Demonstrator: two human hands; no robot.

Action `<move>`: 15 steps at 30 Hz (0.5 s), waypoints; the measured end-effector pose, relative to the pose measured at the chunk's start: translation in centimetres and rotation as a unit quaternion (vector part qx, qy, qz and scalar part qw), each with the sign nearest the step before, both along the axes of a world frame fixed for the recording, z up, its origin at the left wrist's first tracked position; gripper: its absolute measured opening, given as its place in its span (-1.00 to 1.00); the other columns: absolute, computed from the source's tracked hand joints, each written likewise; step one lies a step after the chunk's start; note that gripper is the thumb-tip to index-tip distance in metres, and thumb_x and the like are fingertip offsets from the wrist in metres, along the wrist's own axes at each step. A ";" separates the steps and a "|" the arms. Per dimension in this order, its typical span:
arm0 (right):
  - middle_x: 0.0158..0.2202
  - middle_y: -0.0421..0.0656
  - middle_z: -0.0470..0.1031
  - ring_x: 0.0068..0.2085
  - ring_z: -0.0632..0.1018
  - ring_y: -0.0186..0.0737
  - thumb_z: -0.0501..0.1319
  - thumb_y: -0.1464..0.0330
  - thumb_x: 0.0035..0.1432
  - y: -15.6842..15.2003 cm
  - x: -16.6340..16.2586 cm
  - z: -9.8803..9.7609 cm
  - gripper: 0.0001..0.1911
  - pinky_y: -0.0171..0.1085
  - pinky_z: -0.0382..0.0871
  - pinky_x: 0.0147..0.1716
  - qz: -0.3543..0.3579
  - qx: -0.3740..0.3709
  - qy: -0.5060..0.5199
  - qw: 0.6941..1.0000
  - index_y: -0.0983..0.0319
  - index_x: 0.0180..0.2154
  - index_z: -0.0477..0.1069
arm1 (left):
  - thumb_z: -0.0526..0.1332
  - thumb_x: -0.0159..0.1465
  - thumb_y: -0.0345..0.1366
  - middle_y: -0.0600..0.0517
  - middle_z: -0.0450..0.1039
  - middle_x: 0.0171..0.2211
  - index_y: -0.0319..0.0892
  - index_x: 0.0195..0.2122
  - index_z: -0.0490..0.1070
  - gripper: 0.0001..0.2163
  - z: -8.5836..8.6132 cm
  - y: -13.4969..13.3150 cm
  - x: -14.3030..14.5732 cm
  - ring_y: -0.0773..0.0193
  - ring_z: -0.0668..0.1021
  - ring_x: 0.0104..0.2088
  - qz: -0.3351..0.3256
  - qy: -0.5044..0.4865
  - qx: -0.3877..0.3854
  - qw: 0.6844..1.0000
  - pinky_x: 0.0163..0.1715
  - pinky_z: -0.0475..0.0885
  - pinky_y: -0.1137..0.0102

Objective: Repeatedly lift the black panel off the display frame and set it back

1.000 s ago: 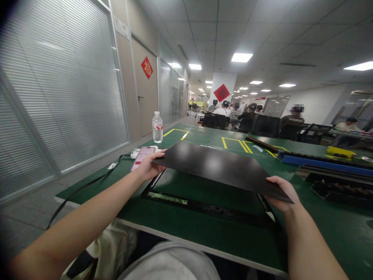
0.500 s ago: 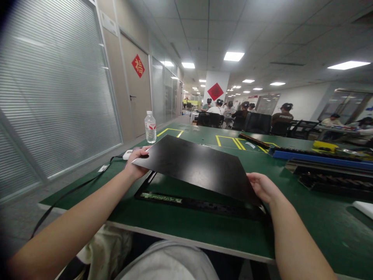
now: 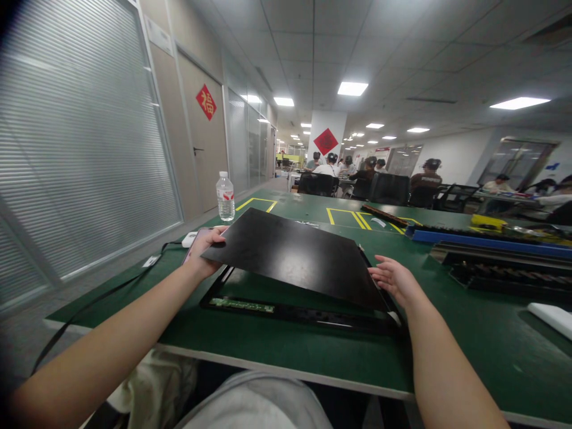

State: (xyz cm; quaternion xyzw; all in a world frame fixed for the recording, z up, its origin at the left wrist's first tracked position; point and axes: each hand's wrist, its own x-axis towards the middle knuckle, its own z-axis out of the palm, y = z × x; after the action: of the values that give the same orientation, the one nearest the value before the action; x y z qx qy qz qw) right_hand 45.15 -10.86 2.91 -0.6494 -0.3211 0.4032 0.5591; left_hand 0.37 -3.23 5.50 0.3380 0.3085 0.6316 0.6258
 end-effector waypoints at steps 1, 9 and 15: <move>-0.31 0.00 0.66 -0.42 0.58 -0.24 0.22 0.45 0.04 0.0 0.0 0.0 -0.46 -0.35 0.40 -0.49 -0.006 -0.005 -0.012 1.000 0.24 0.11 0.39 | 0.15 -0.21 -0.53 0.03 0.52 -0.47 -0.24 -0.32 0.44 -0.64 0.0 0.0 0.1 0.23 0.53 -0.53 0.000 0.003 0.000 1.000 -0.59 0.44 0.41; -0.33 0.02 0.67 -0.52 0.50 -0.27 0.26 0.39 -0.03 0.5 0.4 -0.7 -0.53 -0.37 0.28 -0.60 -0.026 -0.016 -0.047 0.998 0.25 -0.01 0.45 | 0.15 -0.24 -0.52 0.10 0.48 -0.48 -0.19 -0.28 0.39 -0.58 -0.3 0.0 0.0 0.22 0.54 -0.53 0.003 0.039 -0.007 0.999 -0.56 0.47 0.38; -0.40 0.00 0.65 -0.61 0.44 -0.26 0.27 0.34 0.00 1.3 2.4 -1.7 -0.60 -0.35 0.21 -0.70 -0.037 -0.023 -0.046 0.998 0.21 -0.06 0.47 | 0.12 -0.31 -0.55 0.15 0.41 -0.54 -0.12 -0.30 0.31 -0.54 -1.3 0.3 0.4 0.18 0.54 -0.57 -0.039 0.098 -0.060 0.993 -0.65 0.37 0.41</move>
State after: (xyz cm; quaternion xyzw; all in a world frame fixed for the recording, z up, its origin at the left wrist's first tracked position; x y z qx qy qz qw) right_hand 47.56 -9.61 1.16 -0.6913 -0.3130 0.3596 0.5431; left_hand 0.78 -2.93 4.17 0.3723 0.3920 0.5509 0.6357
